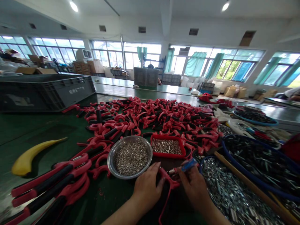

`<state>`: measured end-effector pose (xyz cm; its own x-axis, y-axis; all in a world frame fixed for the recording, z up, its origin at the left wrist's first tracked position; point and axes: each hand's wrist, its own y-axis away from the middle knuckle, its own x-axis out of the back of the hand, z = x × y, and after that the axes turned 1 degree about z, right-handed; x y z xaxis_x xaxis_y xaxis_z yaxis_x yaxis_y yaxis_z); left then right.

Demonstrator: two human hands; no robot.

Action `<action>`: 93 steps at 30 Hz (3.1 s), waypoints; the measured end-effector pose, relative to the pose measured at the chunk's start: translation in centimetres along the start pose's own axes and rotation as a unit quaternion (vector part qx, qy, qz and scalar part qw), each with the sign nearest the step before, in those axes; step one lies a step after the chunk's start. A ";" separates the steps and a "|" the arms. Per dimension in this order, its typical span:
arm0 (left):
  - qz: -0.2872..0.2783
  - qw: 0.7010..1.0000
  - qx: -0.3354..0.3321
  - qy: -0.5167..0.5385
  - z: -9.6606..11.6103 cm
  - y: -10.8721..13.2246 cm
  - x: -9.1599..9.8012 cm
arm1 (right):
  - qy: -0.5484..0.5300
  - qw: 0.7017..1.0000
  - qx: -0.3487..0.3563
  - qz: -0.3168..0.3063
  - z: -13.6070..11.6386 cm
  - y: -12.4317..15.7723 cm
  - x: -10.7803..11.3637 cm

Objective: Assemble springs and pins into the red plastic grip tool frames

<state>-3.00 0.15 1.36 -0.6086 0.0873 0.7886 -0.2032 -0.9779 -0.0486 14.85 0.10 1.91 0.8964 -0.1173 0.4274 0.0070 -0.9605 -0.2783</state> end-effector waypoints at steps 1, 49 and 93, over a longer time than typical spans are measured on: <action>0.001 1.000 0.001 0.006 0.0 0.0 0.0 | -0.023 1.000 -0.013 0.000 0.4 0.3 -0.3; 0.020 0.995 0.014 0.095 -0.6 0.3 -0.8 | 0.056 0.991 0.004 0.120 1.3 -1.8 0.4; -0.001 0.967 0.121 -0.222 -6.2 -2.6 7.9 | 0.393 0.862 0.144 -0.286 -6.2 -10.5 -6.3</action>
<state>-12.02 4.60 3.97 -0.2073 0.0513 0.9769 0.0139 -0.9984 0.0554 6.36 9.33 7.49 0.1343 0.1111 0.9847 0.5593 -0.8288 0.0172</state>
